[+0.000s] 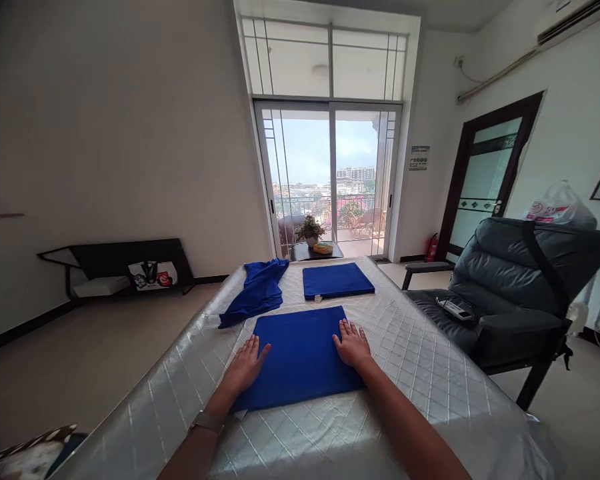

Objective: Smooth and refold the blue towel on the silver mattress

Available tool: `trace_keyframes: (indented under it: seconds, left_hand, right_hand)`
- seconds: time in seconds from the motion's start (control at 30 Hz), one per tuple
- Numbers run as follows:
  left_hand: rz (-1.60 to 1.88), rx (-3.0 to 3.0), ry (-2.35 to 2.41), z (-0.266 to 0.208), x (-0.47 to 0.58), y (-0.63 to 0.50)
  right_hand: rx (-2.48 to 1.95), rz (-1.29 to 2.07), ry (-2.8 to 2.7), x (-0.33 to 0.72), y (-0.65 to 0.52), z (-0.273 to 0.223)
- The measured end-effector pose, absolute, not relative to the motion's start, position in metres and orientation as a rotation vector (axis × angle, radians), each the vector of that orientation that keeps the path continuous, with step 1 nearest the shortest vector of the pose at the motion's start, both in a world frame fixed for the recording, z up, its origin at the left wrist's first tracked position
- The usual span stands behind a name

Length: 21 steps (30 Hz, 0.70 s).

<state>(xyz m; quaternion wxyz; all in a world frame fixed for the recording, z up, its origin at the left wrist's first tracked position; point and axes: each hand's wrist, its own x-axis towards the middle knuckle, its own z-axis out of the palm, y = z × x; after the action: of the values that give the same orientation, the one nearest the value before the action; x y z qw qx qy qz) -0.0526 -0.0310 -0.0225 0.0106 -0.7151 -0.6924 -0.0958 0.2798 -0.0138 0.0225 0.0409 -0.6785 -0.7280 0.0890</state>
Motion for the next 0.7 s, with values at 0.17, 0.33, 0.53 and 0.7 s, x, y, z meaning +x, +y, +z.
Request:
trace_keyframes:
  seconds: [0.17,0.33,0.53,0.7]
  left_hand:
    - [-0.317,-2.222,-2.189,-0.021,-0.051,-0.032]
    - [-0.272,-2.222,-2.179,-0.020,-0.051,-0.032]
    - [-0.293,-2.209,-2.143,-0.023,-0.054,-0.031]
    - [-0.391,-2.111,-2.074,-0.016,-0.051,-0.035]
  right_hand:
    - [-2.045,0.134,-2.219,0.278,-0.027,0.030]
    - [-2.028,0.169,-2.280,0.282,-0.047,0.025]
    - [-2.019,0.240,-2.249,0.284,-0.053,0.016]
    - [-1.994,0.263,-2.222,0.283,-0.054,0.018]
